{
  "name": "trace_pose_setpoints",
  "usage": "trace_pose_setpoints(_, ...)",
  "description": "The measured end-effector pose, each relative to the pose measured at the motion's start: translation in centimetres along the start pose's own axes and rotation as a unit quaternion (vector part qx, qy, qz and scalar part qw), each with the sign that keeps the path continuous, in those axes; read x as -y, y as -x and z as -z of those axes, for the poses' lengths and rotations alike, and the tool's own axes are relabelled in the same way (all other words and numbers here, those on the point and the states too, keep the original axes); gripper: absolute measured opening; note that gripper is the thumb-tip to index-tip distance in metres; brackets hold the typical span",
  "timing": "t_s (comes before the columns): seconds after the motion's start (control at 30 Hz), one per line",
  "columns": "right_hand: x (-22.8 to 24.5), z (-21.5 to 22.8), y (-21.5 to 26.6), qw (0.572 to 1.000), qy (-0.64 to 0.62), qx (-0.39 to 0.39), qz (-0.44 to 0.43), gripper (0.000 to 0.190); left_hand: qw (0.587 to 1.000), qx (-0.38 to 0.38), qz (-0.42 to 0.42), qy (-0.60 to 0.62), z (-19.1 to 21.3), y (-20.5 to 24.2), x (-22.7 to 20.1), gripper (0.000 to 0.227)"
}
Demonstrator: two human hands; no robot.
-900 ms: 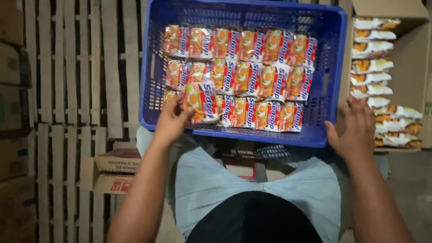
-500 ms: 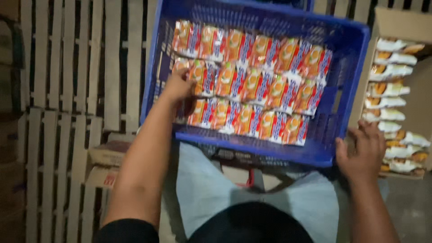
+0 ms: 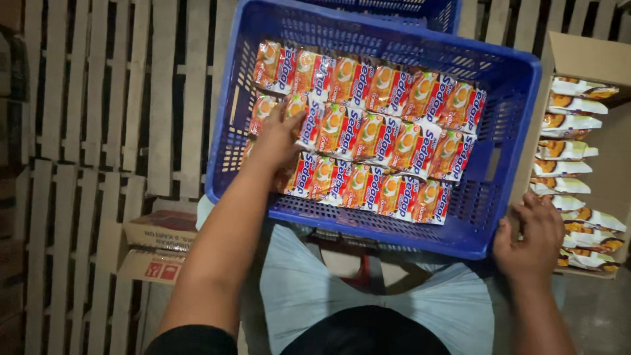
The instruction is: The person transfers small packaged food items from a cardboard box into a blue plastic crate. They pick up the items one by one and place them neatly in rows inside the crate.
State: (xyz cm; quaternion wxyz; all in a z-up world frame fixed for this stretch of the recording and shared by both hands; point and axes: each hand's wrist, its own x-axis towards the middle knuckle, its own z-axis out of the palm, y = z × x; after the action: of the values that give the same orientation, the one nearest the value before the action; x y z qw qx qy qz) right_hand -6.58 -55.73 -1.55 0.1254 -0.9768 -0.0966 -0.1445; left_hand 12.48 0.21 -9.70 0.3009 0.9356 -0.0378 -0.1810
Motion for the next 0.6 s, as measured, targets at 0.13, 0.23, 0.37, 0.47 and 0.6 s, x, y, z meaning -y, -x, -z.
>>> trace_pose_setpoints(0.13, 0.6, 0.3, -0.6, 1.0, -0.006, 0.0, 0.002, 0.032, 0.998, -0.037, -0.041, -0.017, -1.0, -0.2, 0.0, 0.091)
trace_pose_setpoints(0.23, 0.7, 0.4, -0.6, 1.0, -0.015, 0.004, 0.0, 0.034, 0.997, -0.031, -0.055, -0.038, -1.2, -0.4, 0.3, 0.087)
trace_pose_setpoints(0.37, 0.8, 0.2, -0.6, 1.0, -0.007, -0.003, -0.001, 0.033, 0.997, -0.009, -0.048, -0.058, -0.2, 0.0, -1.0, 0.084)
trace_pose_setpoints(0.47, 1.1, 0.5, -0.8, 1.0, -0.008, -0.007, 0.007, 0.032, 0.997, -0.004, -0.053, -0.061, -0.1, 0.2, -1.1, 0.084)
trace_pose_setpoints(0.6, 1.0, 0.3, -0.9, 1.0, -0.003, -0.014, 0.004, 0.031, 0.997, -0.002, -0.05, -0.057, -0.1, 0.1, -0.9, 0.087)
